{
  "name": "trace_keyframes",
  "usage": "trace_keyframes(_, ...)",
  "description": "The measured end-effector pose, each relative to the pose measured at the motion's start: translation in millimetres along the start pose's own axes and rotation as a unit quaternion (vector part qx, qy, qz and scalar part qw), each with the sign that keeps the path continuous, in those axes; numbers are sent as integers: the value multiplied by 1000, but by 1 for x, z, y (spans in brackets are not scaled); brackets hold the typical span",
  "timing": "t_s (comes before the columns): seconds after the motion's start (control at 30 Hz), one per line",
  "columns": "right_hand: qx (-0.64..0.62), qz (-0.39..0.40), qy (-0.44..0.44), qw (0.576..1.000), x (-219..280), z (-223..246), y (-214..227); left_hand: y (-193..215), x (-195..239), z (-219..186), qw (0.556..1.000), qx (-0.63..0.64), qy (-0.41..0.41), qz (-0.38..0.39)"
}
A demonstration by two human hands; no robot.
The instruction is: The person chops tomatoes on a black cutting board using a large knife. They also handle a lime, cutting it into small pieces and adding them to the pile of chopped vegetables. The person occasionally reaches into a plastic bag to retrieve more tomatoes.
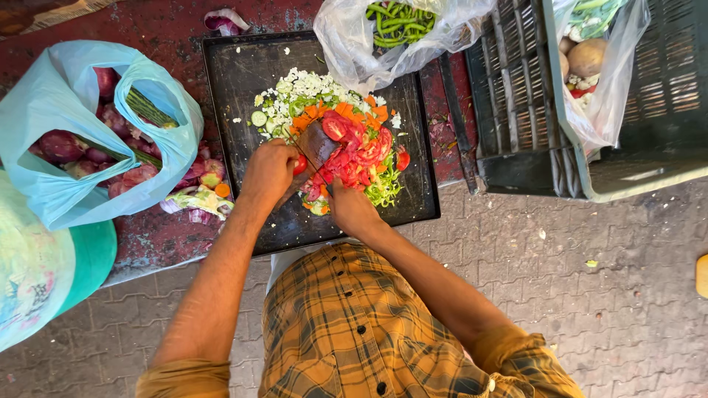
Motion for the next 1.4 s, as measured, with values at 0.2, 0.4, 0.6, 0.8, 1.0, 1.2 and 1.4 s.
trace_keyframes(0.2, 44, 20, -13, 999, 13, -2, 1, -3, -9, -1, 998, -2, 11, 60)
trace_keyframes(0.4, 24, 6, -36, 999, -4, 16, 12, 4, -9, -5, 999, 11, 4, 53)
trace_keyframes(0.6, 38, -14, -15, 999, -8, 20, 0, 11, -2, -8, 1000, 14, -19, 10)
trace_keyframes(0.8, 31, 11, 28, 999, 4, 6, 4, 17, 1, -10, 994, 96, 24, 36)
trace_keyframes(1.0, 39, -13, 72, 997, -17, 9, -2, 23, -1, -17, 999, 40, 10, 33)
trace_keyframes(1.2, 62, -5, 23, 998, -13, 10, -15, 26, 1, -18, 1000, 26, 2, 17)
trace_keyframes(1.4, 2, 20, 40, 999, 6, 10, 11, 15, 2, -8, 998, 66, 10, -11)
Point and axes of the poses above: each hand's wrist, its own x-axis away from the middle knuckle, its own y-axis out of the back of the hand, z = x × y, the point moved 6 cm from there along -x, towards the middle knuckle, and after that the axes turned 8 degrees about -x, right-handed, at the moved point
